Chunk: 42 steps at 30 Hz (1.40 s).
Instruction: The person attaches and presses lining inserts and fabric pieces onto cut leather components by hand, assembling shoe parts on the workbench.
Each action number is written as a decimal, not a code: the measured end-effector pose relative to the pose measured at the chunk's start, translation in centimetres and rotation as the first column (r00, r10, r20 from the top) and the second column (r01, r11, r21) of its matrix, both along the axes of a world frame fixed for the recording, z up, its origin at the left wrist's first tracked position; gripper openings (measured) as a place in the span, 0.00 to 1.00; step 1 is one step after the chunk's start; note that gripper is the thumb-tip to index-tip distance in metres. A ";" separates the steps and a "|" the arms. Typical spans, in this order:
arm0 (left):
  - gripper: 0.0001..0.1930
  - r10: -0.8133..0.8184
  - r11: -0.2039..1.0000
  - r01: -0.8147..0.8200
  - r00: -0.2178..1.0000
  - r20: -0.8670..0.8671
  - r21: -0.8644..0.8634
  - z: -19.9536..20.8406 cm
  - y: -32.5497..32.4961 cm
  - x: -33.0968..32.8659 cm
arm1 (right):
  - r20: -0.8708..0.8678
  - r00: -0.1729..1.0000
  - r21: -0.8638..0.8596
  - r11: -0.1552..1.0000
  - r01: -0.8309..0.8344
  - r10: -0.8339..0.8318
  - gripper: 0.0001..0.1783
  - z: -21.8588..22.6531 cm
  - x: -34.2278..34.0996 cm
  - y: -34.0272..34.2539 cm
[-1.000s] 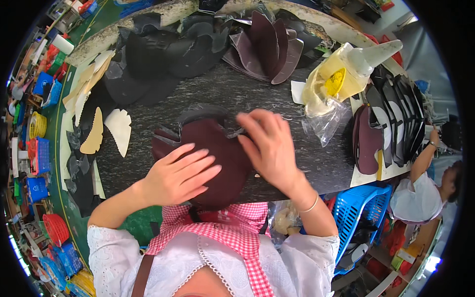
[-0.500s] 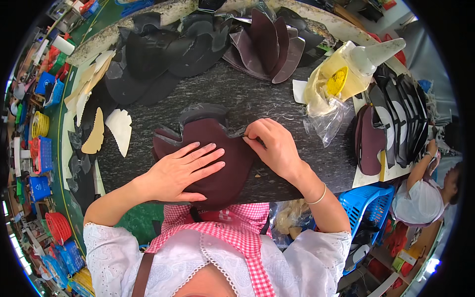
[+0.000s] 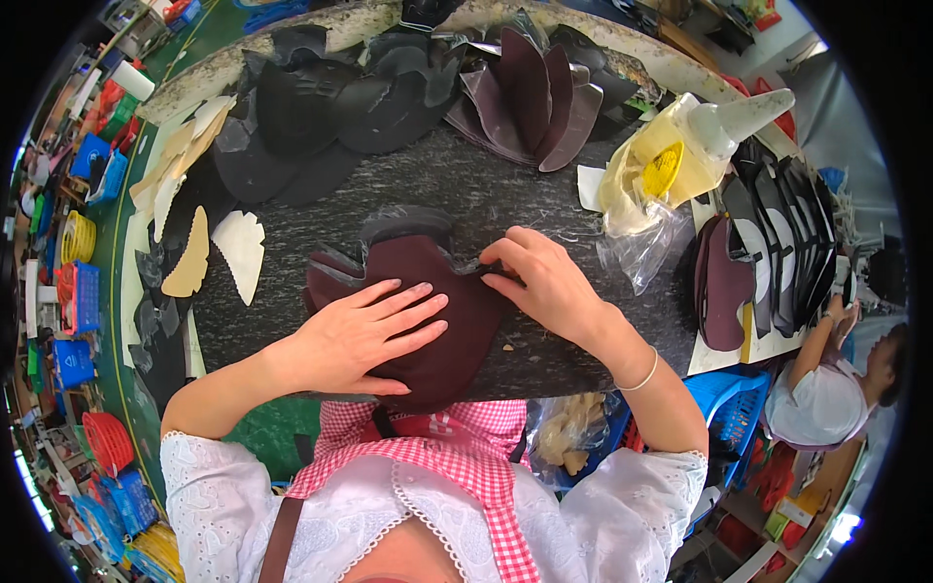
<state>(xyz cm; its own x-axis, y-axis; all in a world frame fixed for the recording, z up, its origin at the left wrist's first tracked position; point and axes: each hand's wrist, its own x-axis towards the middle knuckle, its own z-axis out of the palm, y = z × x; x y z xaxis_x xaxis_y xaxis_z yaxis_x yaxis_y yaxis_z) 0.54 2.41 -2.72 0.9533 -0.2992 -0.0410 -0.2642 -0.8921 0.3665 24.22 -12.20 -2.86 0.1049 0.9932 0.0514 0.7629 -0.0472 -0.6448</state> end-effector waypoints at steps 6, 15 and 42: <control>0.40 -0.016 1.000 0.015 1.000 0.014 0.010 0.1 0.0 0.1 | 0.238 0.969 0.019 0.998 -0.067 0.061 0.11 0.4 1.4 0.5; 0.41 0.049 0.911 -0.011 0.995 0.082 -0.413 -1.1 2.1 -0.2 | -0.236 0.934 0.282 0.939 -0.199 0.269 0.22 1.1 -6.8 -1.3; 0.19 0.193 0.908 -0.081 0.952 0.239 -0.412 -3.4 2.4 -5.4 | -0.620 0.780 0.075 0.996 -0.043 0.080 0.02 -1.2 -9.9 -4.8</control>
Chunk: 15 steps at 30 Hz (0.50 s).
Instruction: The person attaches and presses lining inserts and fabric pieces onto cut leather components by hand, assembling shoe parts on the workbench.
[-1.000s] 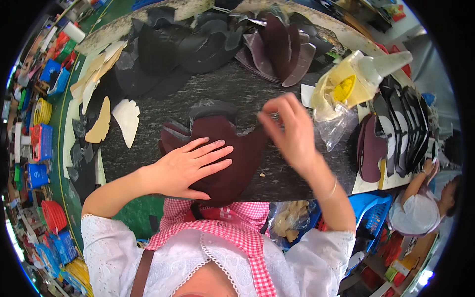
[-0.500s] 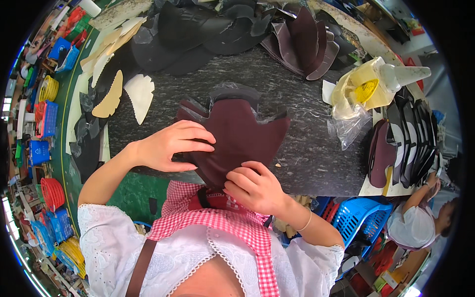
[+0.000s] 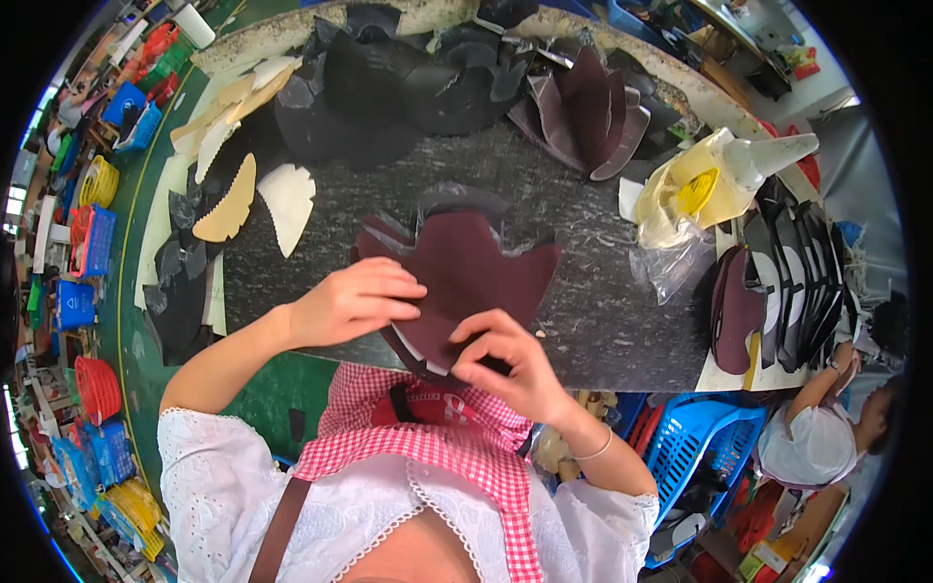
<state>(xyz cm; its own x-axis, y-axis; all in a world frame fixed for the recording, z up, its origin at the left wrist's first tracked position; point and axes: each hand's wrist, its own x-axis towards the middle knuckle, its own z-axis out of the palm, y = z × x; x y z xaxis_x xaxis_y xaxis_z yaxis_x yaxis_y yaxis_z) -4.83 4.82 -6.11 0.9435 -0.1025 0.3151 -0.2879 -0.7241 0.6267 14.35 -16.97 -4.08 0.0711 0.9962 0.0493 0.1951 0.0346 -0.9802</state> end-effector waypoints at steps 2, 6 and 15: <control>0.16 -0.071 0.993 0.066 0.997 0.044 0.098 -0.7 0.5 -0.3 | 0.228 0.966 0.068 0.988 -0.141 0.122 0.05 -1.0 0.1 0.3; 0.17 -0.194 0.970 0.208 0.974 -0.118 0.126 1.8 0.8 -0.6 | 0.326 0.852 0.000 0.901 -0.434 0.410 0.05 1.7 1.1 0.8; 0.40 0.432 0.785 -0.453 0.889 0.150 0.422 1.0 12.6 13.0 | 0.894 0.299 0.402 0.892 -0.205 -0.334 0.19 2.7 11.5 17.9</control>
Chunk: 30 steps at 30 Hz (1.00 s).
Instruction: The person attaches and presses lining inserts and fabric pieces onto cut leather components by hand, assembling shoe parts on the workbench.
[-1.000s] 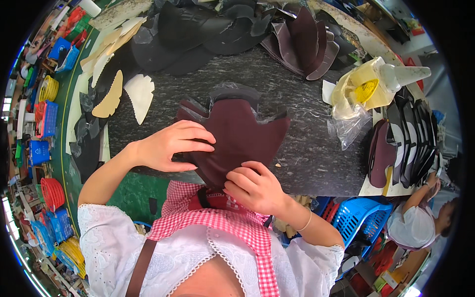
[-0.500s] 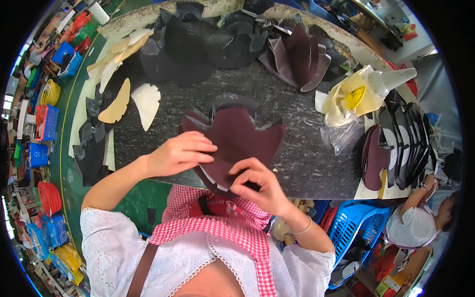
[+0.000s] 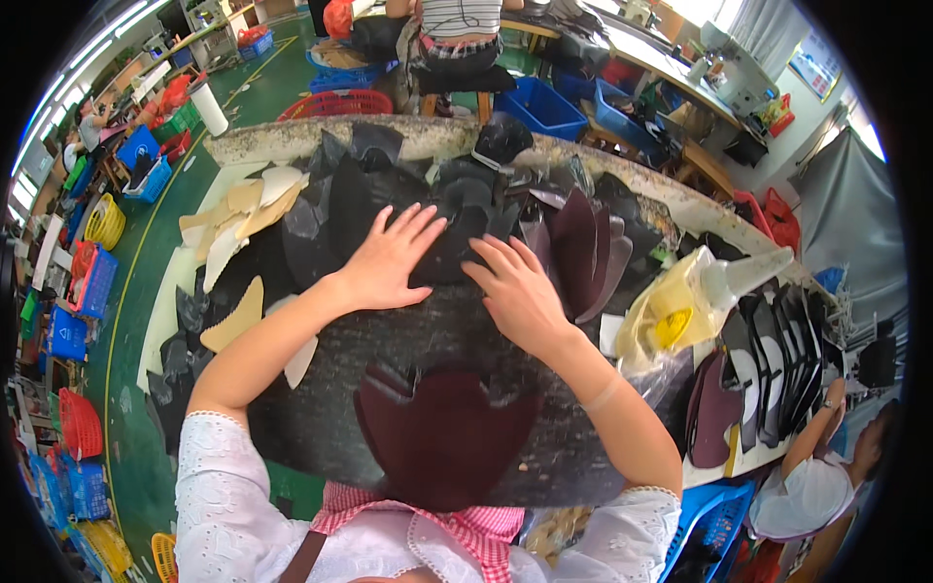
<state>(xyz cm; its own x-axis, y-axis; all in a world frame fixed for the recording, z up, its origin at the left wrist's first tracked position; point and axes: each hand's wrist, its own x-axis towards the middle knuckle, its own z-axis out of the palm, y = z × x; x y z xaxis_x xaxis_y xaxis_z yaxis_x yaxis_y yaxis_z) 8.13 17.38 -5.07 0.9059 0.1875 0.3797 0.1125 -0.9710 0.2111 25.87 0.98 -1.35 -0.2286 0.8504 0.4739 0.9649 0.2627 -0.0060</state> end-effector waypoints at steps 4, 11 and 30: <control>0.38 0.152 0.987 -0.136 0.962 -0.225 0.086 -1.2 0.3 1.9 | 0.137 0.991 -0.192 0.981 0.038 -0.011 0.20 -3.7 2.7 3.7; 0.36 -0.077 0.996 0.066 0.975 -0.210 -0.061 0.4 -0.9 -5.0 | -0.188 0.968 -0.041 0.983 -0.180 0.169 0.22 -1.2 -1.8 -1.3; 0.24 0.317 0.946 -0.289 0.921 -0.225 0.148 1.4 -1.8 -5.4 | -0.122 0.956 0.210 0.948 -0.238 0.267 0.16 4.8 -2.5 -13.3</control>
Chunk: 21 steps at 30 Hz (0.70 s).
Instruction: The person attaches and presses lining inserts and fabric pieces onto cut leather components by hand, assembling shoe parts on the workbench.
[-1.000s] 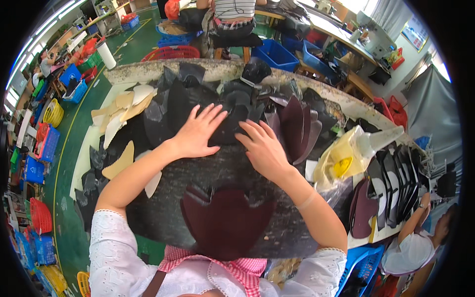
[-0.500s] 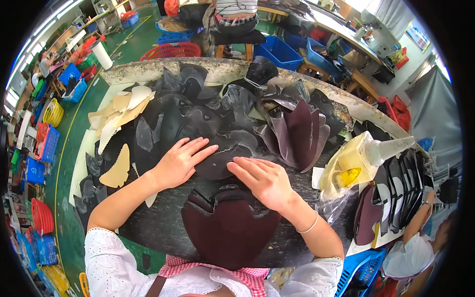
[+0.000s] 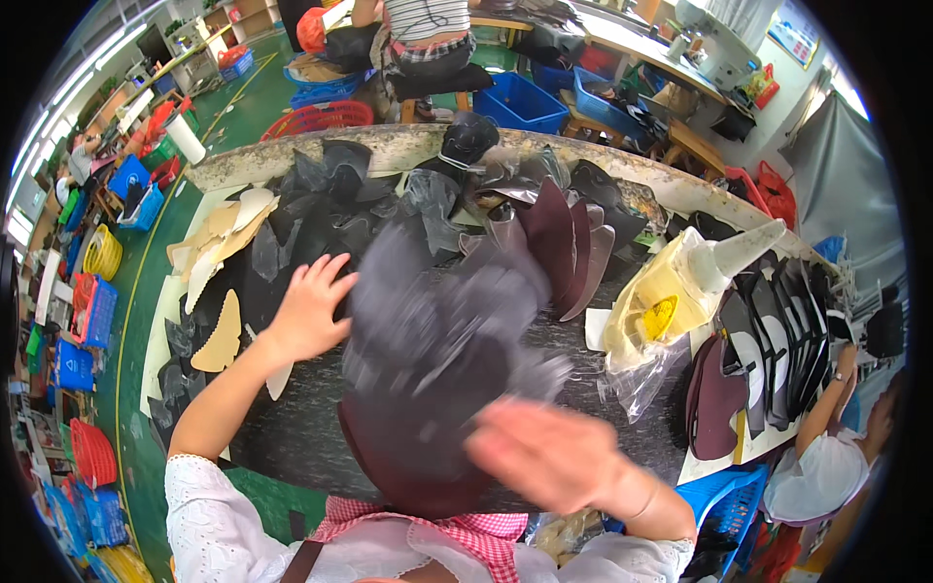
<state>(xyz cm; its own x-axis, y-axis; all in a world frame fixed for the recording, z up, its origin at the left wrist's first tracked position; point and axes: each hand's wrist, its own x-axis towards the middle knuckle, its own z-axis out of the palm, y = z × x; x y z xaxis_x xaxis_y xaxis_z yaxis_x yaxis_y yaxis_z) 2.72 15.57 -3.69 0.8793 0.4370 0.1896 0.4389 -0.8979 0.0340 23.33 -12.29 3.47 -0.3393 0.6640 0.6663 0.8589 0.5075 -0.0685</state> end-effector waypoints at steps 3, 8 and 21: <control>0.23 -0.028 0.966 0.131 0.910 0.414 -0.223 1.6 4.6 5.4 | 0.001 0.985 -0.409 0.899 -0.157 0.172 0.14 -4.2 -3.6 -2.1; 0.45 0.258 0.881 -0.034 0.871 0.419 -0.472 -4.1 12.1 17.8 | -0.358 0.927 -0.566 0.764 -0.309 0.109 0.15 -4.1 -3.7 -0.7; 0.20 0.223 0.064 0.528 0.819 0.528 -0.847 -1.5 14.1 9.0 | 0.136 0.885 -0.167 0.870 0.464 -0.445 0.03 -4.2 10.2 21.1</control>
